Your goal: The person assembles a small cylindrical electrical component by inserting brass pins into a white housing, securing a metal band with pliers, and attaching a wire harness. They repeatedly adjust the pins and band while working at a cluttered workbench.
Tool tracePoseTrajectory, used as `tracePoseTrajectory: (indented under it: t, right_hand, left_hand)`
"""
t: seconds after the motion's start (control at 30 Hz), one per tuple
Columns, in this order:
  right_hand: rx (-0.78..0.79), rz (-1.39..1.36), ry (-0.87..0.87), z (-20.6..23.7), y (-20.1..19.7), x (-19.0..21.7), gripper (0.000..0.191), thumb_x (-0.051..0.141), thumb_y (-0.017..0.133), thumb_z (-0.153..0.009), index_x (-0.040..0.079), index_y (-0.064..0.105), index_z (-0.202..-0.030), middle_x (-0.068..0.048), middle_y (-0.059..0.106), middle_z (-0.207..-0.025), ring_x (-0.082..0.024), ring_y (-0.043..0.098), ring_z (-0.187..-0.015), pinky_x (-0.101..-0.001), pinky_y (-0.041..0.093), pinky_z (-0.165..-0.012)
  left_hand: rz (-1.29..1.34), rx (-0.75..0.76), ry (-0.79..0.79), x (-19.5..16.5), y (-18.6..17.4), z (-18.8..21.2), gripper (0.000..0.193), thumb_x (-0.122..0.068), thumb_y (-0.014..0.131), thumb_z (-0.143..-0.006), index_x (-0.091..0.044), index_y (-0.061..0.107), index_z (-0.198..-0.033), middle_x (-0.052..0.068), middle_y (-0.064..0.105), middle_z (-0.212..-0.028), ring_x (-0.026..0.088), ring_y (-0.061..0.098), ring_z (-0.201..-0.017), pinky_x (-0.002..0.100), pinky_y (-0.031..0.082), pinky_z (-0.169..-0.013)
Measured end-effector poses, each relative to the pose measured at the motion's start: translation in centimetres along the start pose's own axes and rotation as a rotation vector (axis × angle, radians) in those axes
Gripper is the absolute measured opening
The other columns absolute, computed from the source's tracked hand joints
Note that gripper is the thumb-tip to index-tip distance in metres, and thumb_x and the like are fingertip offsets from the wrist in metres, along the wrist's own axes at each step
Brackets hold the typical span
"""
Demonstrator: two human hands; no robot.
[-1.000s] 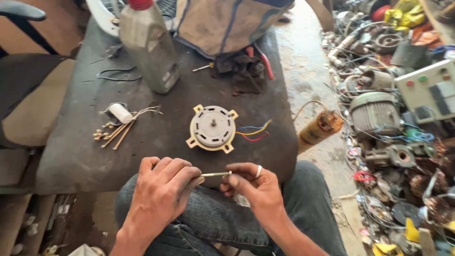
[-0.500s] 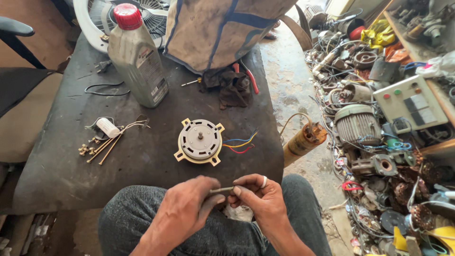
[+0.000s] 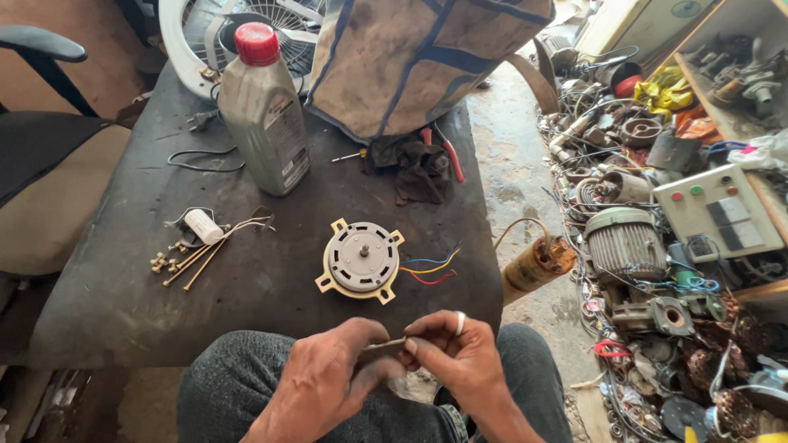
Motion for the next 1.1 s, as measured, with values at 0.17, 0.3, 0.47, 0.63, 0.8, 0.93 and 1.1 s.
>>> tracePoseTrajectory:
  t: [0.17,0.3,0.47,0.63,0.8,0.93,1.1]
  right_hand:
    - [0.026,-0.002,0.0,-0.4,0.4,0.6,0.015,-0.005,0.071,-0.086,-0.009,0.071,-0.101,-0.015,0.078,-0.084,-0.017,0.076,-0.074,-0.03,0.063,-0.067]
    - [0.054,0.0,-0.013,-0.8,0.9,1.3,0.015,-0.006,0.073,-0.085,-0.009,0.071,-0.1,-0.015,0.078,-0.086,-0.017,0.075,-0.075,-0.0299,0.063,-0.068]
    - [0.035,0.444,-0.309,-1.9,0.2,7.4,0.013,-0.001,0.075,-0.081,-0.002,0.076,-0.095,-0.009,0.08,-0.087,-0.013,0.078,-0.079,-0.0277,0.064,-0.072]
    - [-0.077,1.21,-0.453,-12.3,-2.2,12.7,0.02,0.017,0.077,-0.084,0.011,0.077,-0.103,-0.015,0.076,-0.091,-0.029,0.074,-0.084,-0.0403,0.056,-0.077]
    - [0.281,1.458,-0.534,-16.0,-0.5,9.8,0.018,0.01,0.076,-0.077,0.007,0.075,-0.095,-0.017,0.072,-0.095,-0.038,0.068,-0.098,-0.0457,0.053,-0.085]
    - [0.092,1.37,-0.574,-12.0,0.4,12.4,0.027,0.007,0.075,-0.077,0.005,0.074,-0.104,-0.021,0.068,-0.1,-0.04,0.067,-0.096,-0.0465,0.053,-0.084]
    - [0.213,1.014,-0.823,0.1,4.4,12.0,0.046,-0.001,0.075,-0.069,0.007,0.067,-0.113,-0.013,0.072,-0.102,-0.034,0.071,-0.094,-0.0424,0.058,-0.082]
  left_hand:
    - [-0.117,0.007,-0.064,0.5,0.2,0.1,0.008,-0.014,0.073,-0.087,-0.008,0.07,-0.088,0.006,0.069,-0.075,0.027,0.073,-0.065,0.039,0.056,-0.054]
    - [-0.058,-0.008,-0.163,1.1,0.3,0.1,0.015,-0.022,0.076,-0.088,-0.008,0.07,-0.089,0.006,0.072,-0.075,0.028,0.075,-0.067,0.038,0.058,-0.056]
    - [-0.051,-0.164,-0.224,1.7,-0.5,-0.3,0.013,-0.018,0.072,-0.091,-0.007,0.073,-0.097,0.012,0.075,-0.083,0.034,0.074,-0.071,0.04,0.058,-0.06]
    - [0.086,-0.239,-0.155,1.5,-1.2,-0.4,0.015,-0.007,0.065,-0.091,-0.001,0.07,-0.104,0.013,0.072,-0.088,0.028,0.075,-0.076,0.035,0.057,-0.066]
    - [0.091,-0.308,-0.198,1.6,-1.6,0.1,0.015,-0.002,0.071,-0.086,-0.001,0.073,-0.1,0.009,0.069,-0.082,0.022,0.071,-0.067,0.031,0.055,-0.06]
    - [0.105,-0.306,-0.349,2.6,-1.4,0.6,0.009,-0.003,0.079,-0.078,-0.003,0.072,-0.083,0.006,0.07,-0.073,0.019,0.071,-0.057,0.031,0.054,-0.052]
    - [0.042,-0.21,0.01,0.7,-0.5,0.2,0.013,-0.004,0.078,-0.079,-0.003,0.065,-0.083,0.009,0.067,-0.078,0.022,0.07,-0.067,0.031,0.055,-0.059]
Point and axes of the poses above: each hand's wrist, its own z-axis away from the middle knuckle, its own y-axis out of the palm, x = y × z, the point moved 5 cm from there along -z, towards the middle knuckle
